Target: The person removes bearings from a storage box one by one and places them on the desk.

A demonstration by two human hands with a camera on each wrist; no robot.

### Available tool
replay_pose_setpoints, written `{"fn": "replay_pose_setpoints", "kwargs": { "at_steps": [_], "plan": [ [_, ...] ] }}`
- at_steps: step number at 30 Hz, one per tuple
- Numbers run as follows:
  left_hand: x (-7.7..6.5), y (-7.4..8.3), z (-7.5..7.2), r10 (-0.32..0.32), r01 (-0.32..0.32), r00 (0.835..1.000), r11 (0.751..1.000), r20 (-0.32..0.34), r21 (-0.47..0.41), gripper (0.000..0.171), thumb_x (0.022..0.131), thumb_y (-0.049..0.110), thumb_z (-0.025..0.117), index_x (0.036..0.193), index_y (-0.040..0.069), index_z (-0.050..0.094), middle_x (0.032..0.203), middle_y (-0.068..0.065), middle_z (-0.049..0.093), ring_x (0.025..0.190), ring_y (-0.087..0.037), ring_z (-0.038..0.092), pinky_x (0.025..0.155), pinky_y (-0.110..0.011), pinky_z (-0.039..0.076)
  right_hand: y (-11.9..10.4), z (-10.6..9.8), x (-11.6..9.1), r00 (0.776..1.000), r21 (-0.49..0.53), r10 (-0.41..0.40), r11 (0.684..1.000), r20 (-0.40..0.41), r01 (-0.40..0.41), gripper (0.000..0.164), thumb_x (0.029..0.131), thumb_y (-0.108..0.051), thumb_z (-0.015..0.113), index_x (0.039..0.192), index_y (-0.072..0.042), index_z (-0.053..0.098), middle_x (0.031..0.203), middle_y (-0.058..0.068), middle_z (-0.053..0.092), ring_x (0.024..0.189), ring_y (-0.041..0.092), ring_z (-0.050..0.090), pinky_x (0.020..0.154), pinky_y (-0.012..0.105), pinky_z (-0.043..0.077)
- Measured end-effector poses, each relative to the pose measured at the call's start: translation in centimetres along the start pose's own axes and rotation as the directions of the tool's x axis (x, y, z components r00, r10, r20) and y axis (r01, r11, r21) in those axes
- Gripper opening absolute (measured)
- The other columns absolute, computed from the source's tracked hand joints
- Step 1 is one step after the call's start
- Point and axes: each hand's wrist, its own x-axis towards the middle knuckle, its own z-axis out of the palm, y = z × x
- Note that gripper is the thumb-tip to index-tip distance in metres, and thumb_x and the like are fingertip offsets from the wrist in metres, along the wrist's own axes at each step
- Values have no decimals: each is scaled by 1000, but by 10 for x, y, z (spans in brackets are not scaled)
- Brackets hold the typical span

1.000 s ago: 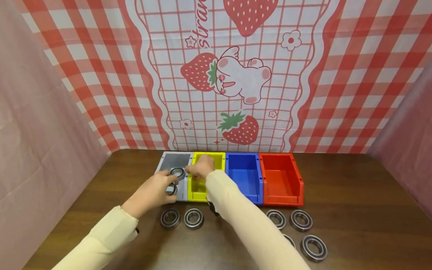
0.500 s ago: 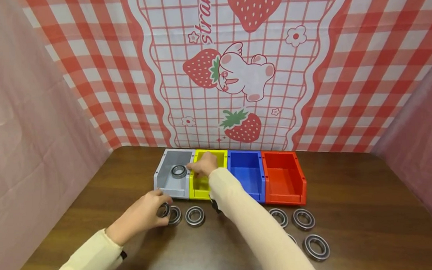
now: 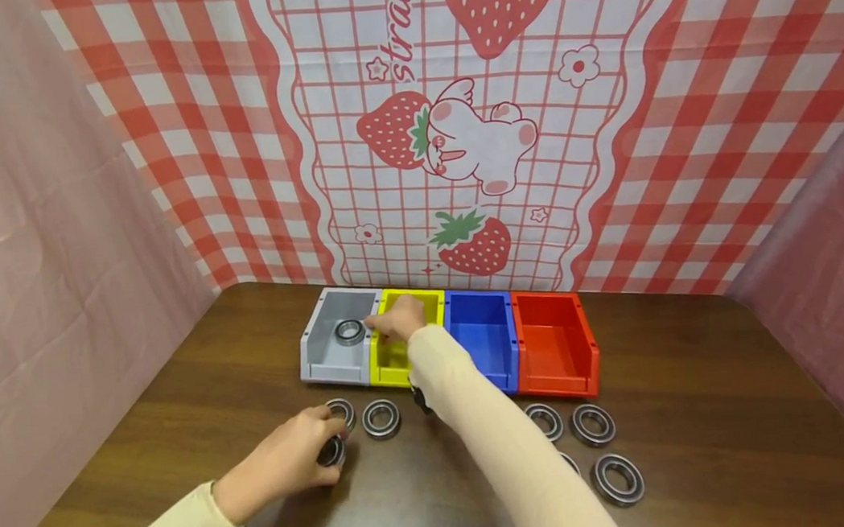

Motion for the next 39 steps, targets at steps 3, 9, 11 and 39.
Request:
{"fn": "replay_pose_setpoints", "kwargs": {
  "at_steps": [3,9,11,39],
  "plan": [
    [-4,1,2,6,-6,1000,1000,10,11,35,58,21,85,86,10,67,83,-4,62,72,-18,60,60,-29,54,0,1,2,1000,-11,4,1000,-7,-4,52,81,-27,80,116,5,60,117,21,67,87,27,76,83,34,59],
    [-9,1,7,-2,2,999,1000,34,16,34,58,20,84,87,9,68,90,-8,66,74,-21,63,62,-33,56,0,1,2,1000,-25,3,1000,-6,-4,51,82,-29,79,115,5,60,118,21,67,89,27,75,86,35,59],
    [-10,0,8,5,-5,1000,1000,30,16,33,58,19,83,86,9,69,88,-8,66,72,-20,63,62,-33,56,0,1,1,1000,-22,4,1000,-5,-4,53,82,-29,79,117,5,60,120,21,66,90,27,75,87,35,58],
    [38,-2,-50,-89,106,978,991,189,-82,33,66,9,83,93,-3,69,83,-12,67,75,-22,62,69,-37,54,-1,2,2,1000,-44,21,999,-19,-22,53,81,-30,79,116,5,60,113,20,70,87,26,76,85,33,59]
  ]
}}
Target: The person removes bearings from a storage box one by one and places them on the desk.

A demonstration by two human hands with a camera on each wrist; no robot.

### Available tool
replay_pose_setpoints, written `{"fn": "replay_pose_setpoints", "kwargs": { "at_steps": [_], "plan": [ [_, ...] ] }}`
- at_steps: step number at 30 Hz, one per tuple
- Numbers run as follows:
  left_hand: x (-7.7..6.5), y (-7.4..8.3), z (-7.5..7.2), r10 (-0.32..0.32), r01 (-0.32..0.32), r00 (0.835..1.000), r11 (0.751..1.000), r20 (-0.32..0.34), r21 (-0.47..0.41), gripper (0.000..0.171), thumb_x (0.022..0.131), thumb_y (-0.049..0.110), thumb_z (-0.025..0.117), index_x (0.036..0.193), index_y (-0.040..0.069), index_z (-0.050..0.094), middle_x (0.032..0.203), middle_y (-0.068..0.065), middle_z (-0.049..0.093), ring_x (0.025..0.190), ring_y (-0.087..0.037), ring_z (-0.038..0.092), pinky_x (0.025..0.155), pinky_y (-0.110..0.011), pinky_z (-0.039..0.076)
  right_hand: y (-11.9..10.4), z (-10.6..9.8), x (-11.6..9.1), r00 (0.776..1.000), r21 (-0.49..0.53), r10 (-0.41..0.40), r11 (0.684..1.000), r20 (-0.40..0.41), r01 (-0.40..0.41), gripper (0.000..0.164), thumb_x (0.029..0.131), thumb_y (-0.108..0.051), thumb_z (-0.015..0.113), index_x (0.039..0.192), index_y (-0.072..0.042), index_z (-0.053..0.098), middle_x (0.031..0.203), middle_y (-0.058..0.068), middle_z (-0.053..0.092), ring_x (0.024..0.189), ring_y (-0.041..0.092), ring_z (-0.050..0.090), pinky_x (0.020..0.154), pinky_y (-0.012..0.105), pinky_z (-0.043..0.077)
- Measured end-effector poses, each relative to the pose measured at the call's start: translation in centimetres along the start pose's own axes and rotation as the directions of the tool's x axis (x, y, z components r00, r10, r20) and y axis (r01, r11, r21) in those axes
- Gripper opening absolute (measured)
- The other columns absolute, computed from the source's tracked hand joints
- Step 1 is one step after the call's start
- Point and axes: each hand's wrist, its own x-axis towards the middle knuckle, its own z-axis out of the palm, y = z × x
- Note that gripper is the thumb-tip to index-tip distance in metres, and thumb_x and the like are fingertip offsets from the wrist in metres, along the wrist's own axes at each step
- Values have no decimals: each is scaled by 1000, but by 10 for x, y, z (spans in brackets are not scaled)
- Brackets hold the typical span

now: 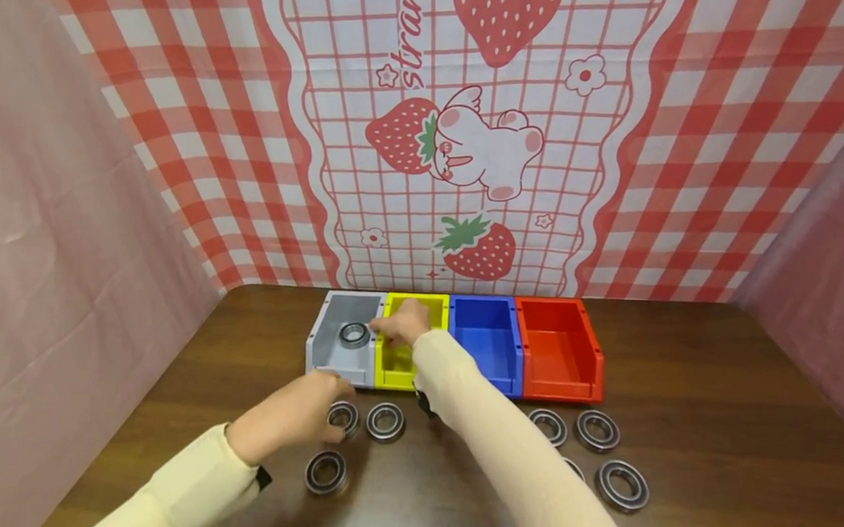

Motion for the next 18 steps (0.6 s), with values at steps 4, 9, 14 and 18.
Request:
{"fn": "replay_pose_setpoints", "kwargs": {
  "at_steps": [4,9,14,18],
  "plan": [
    [26,-7,-9,-98,98,995,995,-2,2,49,69,11,83,113,-4,66,108,-21,70,97,-33,68,84,-45,57,1,0,0,1000,32,-1,999,-3,1,55,82,-28,79,119,6,57,118,21,67,88,27,76,84,34,59],
    [62,-20,-14,-171,171,985,985,8,32,68,73,16,82,132,-5,55,126,-23,64,114,-34,64,95,-46,54,3,-3,1,1000,55,11,998,-10,-11,54,82,-27,79,119,6,58,119,21,67,86,27,76,81,34,60],
    [93,-34,-11,-245,246,966,969,88,-4,79,78,18,80,143,-5,43,143,-25,51,129,-36,54,106,-45,48,3,-2,2,1000,74,3,997,-12,-2,51,82,-26,80,116,7,61,116,22,68,83,26,76,79,34,60],
    [110,-42,-7,-294,298,942,955,163,1,72,79,18,79,139,-4,47,139,-22,56,124,-32,58,105,-44,49,3,0,1,1000,64,-2,998,-7,2,49,81,-27,80,113,7,64,113,22,69,79,24,76,78,33,60]
  ]
}}
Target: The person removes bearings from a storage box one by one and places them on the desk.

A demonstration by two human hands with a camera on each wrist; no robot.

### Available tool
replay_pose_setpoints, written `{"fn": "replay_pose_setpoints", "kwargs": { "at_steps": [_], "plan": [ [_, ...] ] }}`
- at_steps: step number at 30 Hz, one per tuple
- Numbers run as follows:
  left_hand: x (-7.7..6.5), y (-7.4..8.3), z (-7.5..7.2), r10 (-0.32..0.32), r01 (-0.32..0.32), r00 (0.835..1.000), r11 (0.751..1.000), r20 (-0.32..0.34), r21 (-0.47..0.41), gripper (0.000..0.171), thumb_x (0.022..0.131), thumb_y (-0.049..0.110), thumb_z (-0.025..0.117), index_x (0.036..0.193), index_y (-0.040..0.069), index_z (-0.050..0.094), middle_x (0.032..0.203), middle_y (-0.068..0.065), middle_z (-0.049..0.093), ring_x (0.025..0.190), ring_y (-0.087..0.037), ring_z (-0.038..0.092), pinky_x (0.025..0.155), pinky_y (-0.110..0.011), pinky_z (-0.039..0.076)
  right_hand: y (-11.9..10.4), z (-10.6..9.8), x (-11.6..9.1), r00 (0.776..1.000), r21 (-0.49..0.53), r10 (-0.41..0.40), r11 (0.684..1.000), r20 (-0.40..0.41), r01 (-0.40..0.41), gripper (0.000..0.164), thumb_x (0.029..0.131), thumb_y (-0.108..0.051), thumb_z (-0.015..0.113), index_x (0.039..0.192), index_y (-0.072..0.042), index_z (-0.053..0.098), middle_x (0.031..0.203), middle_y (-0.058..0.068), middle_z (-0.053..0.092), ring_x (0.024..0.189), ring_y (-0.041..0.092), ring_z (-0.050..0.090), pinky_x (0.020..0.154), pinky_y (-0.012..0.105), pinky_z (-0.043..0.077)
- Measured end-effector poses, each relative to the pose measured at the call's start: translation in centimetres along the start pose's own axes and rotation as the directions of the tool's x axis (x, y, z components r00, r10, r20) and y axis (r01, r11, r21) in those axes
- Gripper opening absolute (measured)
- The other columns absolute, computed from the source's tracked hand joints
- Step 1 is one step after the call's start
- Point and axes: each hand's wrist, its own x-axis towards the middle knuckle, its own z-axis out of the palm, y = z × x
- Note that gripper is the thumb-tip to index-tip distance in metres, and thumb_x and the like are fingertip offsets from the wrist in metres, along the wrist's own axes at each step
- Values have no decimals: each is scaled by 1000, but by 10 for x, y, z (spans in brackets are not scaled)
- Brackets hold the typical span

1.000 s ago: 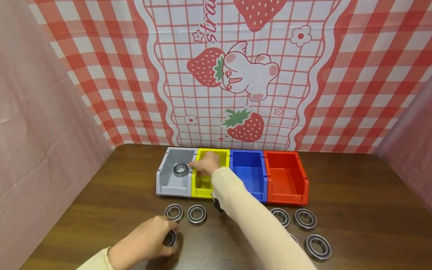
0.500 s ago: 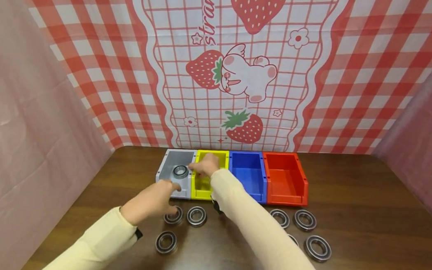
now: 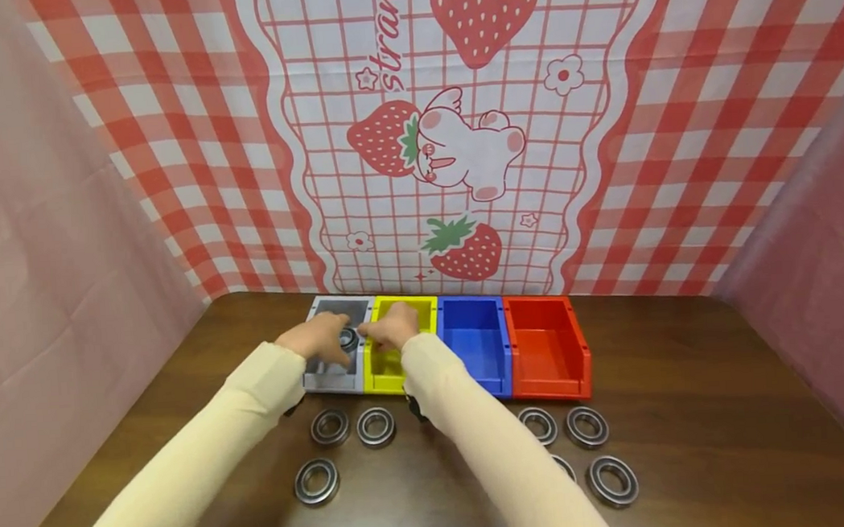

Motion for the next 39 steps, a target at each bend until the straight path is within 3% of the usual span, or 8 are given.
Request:
{"fn": "replay_pose_setpoints", "kwargs": {
  "at_steps": [3,8,15,25,31,35,39],
  "plan": [
    [13,1,-3,-37,36,999,999,28,32,57,79,20,79,127,-3,58,127,-18,64,109,-27,63,96,-42,54,0,-1,0,1000,1,-2,1000,-6,2,48,81,-26,81,112,6,65,112,22,70,77,24,76,77,34,61],
    [28,5,-10,-126,124,990,992,65,40,34,82,19,74,109,0,68,116,-15,67,90,-21,58,86,-37,54,0,-2,0,1000,32,-22,999,-9,22,46,81,-24,80,111,6,65,112,22,69,76,23,76,73,32,61],
    [39,4,-4,-163,162,984,987,71,9,29,80,12,78,105,-1,72,118,-16,67,97,-23,62,89,-35,55,2,-1,-4,999,31,-43,999,-3,44,44,81,-24,80,108,6,65,108,21,70,79,26,76,75,33,61],
    [40,9,-2,-169,169,982,986,86,8,27,80,15,78,102,1,72,108,-13,69,81,-19,56,75,-31,52,5,-5,-5,999,31,-32,999,-3,32,46,81,-24,80,111,6,63,110,21,68,79,26,76,77,33,61],
    [46,8,3,-190,192,979,981,71,-24,20,76,6,78,94,-1,75,119,-17,68,94,-22,61,88,-33,56,3,-3,-7,999,62,-42,997,-11,43,45,82,-22,79,111,7,62,114,22,66,82,27,76,75,32,61],
    [59,2,19,-203,204,979,979,35,-25,16,74,2,79,89,-1,76,124,-19,67,105,-25,64,95,-37,54,4,-1,-9,998,5,-53,999,-25,53,40,81,-27,80,102,5,68,107,20,70,77,24,75,85,35,59],
    [61,2,26,-192,193,981,981,20,-35,13,76,1,78,88,-1,76,121,-19,68,102,-24,64,94,-36,55,6,-2,-9,998,-38,-45,998,-32,44,40,79,-31,81,96,3,69,97,17,72,73,22,74,91,37,57]
  ]
}}
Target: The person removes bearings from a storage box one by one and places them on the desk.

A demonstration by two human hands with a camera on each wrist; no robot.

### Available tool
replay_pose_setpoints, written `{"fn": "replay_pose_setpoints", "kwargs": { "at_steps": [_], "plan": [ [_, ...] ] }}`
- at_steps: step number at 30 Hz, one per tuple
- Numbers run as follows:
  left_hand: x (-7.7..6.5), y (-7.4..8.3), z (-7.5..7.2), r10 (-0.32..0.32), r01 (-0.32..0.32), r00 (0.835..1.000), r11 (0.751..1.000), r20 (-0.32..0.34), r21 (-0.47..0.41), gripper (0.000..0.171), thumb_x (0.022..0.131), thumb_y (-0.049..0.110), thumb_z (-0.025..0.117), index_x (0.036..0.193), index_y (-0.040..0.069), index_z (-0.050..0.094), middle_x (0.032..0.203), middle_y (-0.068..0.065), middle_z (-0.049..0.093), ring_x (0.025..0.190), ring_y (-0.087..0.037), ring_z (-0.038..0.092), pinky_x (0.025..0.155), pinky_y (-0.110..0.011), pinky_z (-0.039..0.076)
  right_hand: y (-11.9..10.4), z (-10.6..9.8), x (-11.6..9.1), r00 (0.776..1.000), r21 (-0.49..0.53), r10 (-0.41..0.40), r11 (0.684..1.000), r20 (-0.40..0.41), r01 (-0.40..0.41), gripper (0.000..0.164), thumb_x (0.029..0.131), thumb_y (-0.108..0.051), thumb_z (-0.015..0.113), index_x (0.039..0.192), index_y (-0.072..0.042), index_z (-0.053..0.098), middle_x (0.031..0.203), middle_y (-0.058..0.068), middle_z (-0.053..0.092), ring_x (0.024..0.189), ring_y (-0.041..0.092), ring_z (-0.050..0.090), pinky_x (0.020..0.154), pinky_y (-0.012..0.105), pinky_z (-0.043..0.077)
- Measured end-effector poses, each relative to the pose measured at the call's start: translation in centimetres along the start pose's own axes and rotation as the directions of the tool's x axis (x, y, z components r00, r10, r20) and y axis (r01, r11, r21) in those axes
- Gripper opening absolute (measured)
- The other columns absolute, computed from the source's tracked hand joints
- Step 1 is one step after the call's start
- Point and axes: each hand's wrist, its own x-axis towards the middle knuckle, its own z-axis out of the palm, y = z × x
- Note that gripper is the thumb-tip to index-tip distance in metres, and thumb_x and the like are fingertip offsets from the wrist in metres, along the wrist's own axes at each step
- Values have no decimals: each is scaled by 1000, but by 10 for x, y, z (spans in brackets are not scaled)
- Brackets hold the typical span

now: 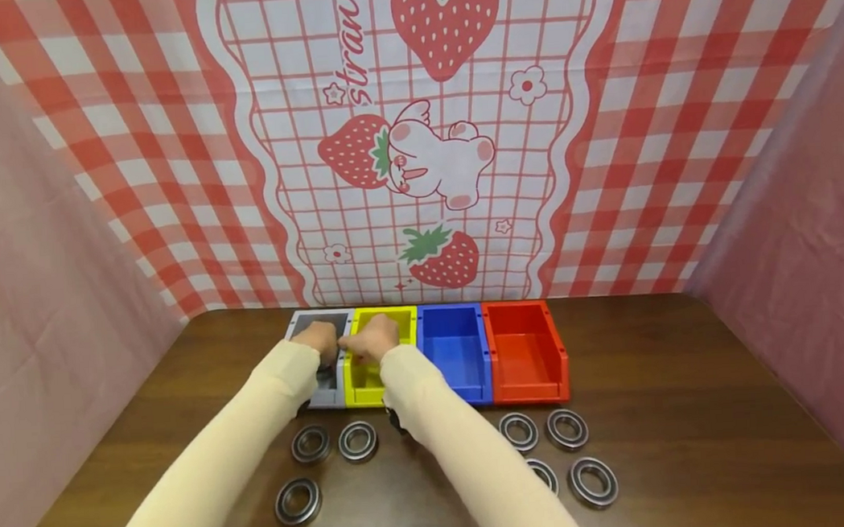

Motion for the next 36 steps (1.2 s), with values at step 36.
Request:
{"fn": "replay_pose_setpoints", "kwargs": {
  "at_steps": [36],
  "plan": [
    [-73,-14,-13,321,-283,911,943,-260,174,51,71,31,83,110,2,67,103,-18,67,96,-34,62,81,-46,55,-2,7,-4,993,-76,-102,992,-57,97,36,79,-28,79,90,4,67,76,15,72,65,24,73,59,27,56]
  ]
}}
